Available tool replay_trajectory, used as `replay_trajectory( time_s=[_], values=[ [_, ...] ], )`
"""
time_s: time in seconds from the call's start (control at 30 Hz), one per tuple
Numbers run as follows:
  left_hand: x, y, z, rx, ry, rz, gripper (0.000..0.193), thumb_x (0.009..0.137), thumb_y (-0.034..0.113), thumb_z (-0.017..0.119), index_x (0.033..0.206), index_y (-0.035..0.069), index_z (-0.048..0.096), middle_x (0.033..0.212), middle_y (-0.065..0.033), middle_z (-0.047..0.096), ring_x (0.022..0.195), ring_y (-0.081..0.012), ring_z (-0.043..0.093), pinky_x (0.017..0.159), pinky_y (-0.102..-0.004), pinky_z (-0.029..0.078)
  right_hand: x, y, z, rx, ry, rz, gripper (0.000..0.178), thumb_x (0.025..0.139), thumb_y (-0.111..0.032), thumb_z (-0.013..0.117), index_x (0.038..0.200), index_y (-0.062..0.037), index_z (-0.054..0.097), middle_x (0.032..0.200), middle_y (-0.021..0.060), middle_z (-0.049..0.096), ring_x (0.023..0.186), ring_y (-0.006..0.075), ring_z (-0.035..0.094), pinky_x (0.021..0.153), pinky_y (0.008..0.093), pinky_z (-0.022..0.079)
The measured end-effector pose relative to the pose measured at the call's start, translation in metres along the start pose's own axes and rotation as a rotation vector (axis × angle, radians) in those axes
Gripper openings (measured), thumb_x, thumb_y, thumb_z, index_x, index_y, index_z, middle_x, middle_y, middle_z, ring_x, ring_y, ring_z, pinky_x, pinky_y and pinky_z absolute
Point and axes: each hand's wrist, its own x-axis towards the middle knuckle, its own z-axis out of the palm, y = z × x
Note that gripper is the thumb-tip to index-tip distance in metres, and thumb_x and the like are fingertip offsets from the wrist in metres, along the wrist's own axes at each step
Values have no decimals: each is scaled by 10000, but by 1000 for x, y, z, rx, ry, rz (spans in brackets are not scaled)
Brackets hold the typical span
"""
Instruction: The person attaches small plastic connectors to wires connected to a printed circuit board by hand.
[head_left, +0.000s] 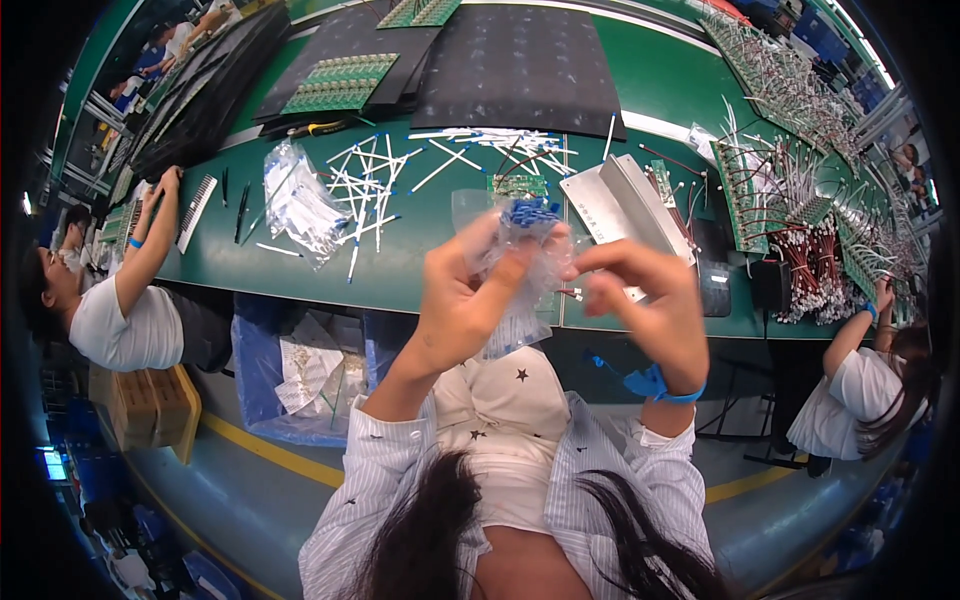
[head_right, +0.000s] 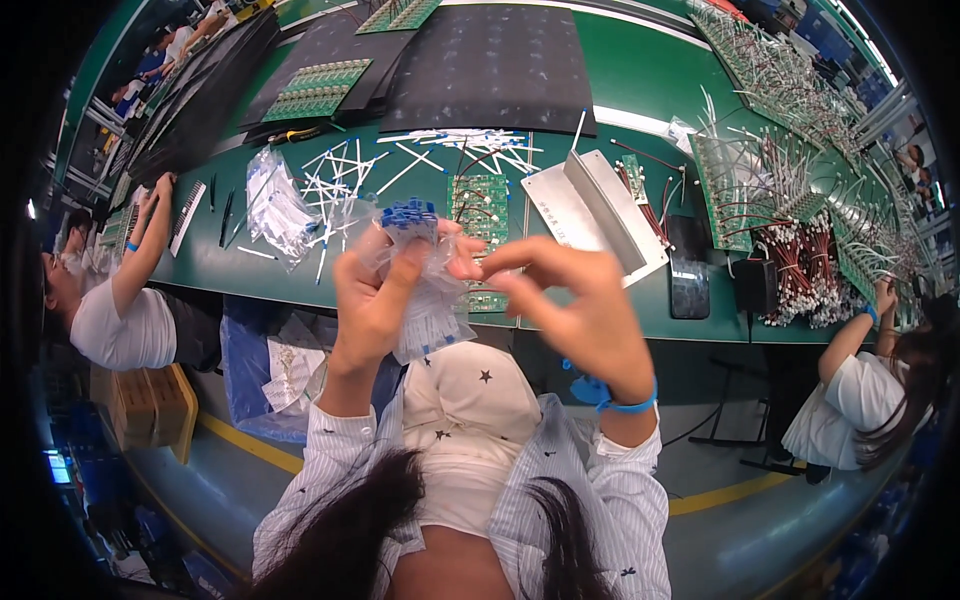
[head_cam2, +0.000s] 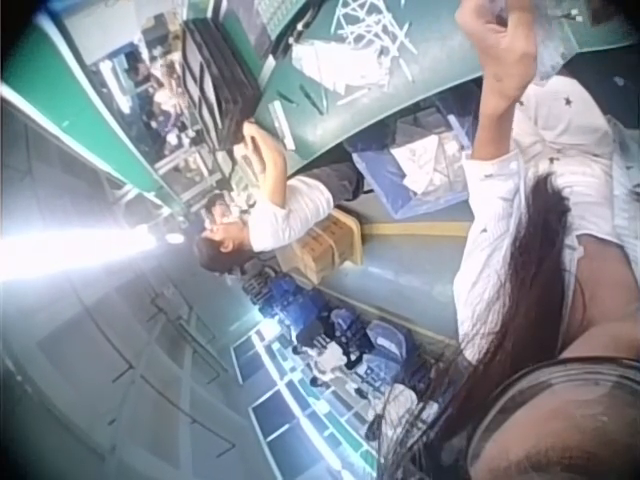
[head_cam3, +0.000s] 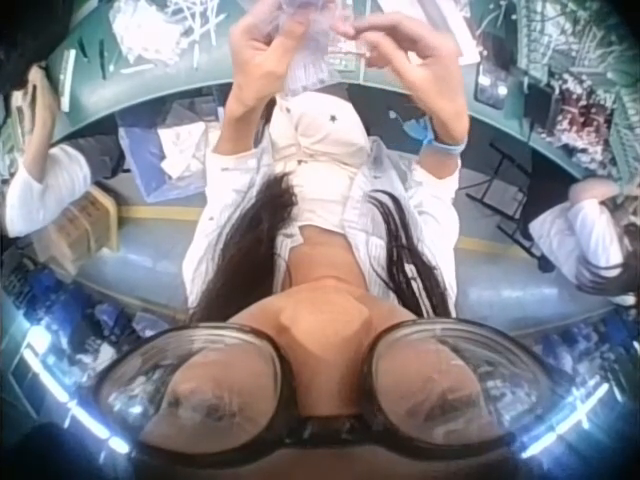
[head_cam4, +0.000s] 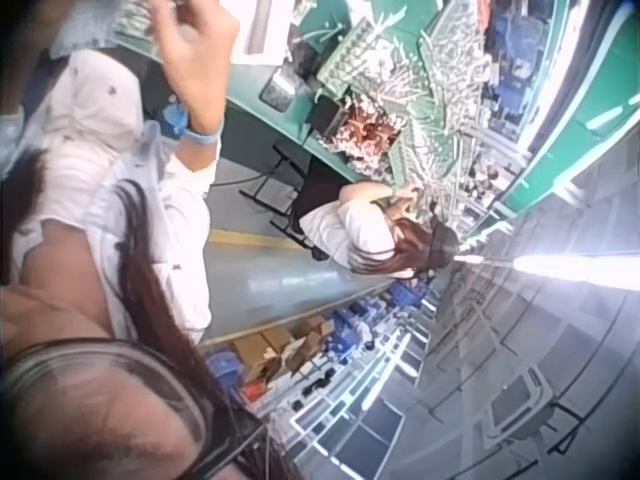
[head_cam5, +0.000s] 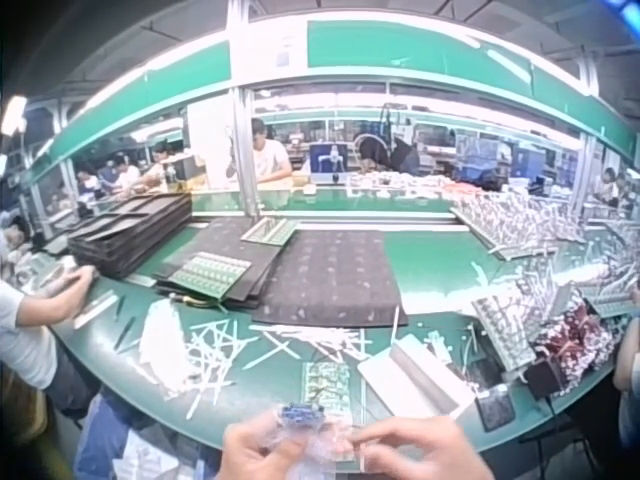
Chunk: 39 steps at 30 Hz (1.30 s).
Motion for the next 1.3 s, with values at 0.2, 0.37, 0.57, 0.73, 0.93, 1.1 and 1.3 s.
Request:
replay_trajectory(
  time_s=[0.2,0.37,0.57,0.73,0.93,1.1,1.3],
  values=[
    [-3,8,11,79,35,-80,222,886,50,471,1072,-53,530,927,-93,606,755,-133,599,663,-253,494,12,-24,-8,-20,226,-107,109,785,-32,600,881,18,618,777,53,629,606,78,567,548,191,448],
    [-5,-1,8,179,-22,-57,215,870,22,468,1061,-52,536,872,-86,606,717,-128,598,634,-243,490,21,-20,-4,-159,161,-201,103,740,-12,635,843,0,634,772,51,625,604,78,570,558,188,444],
    [-4,0,11,93,-1,-103,218,875,41,479,1066,-49,534,869,-83,605,701,-130,595,616,-239,487,16,-19,-3,-86,380,-302,104,706,41,644,808,24,632,763,69,624,637,105,585,562,210,459],
    [-5,-3,8,23,114,-100,219,883,67,491,1065,-45,537,858,-76,612,682,-122,590,597,-235,481,8,-13,-1,-227,255,-516,153,658,80,660,798,24,635,769,92,635,690,159,613,600,238,481],
    [-3,-5,6,308,192,99,217,825,1,528,1039,-19,560,866,-85,615,721,-128,596,608,-236,475,4,-3,4,-135,192,-454,184,654,92,654,825,25,638,808,115,639,742,182,623,644,262,502],
    [2,-8,-3,612,150,368,205,798,-63,508,994,-54,567,901,-105,617,753,-125,572,653,-238,474,5,3,0,255,108,-192,191,704,64,657,892,57,622,897,138,617,809,179,611,715,258,517],
    [4,-6,-7,860,120,557,374,624,-123,555,971,12,590,839,-122,602,696,-274,596,603,-306,478,9,4,-6,372,83,15,219,865,-130,537,856,78,607,784,118,618,676,158,608,619,236,505]
  ],
)
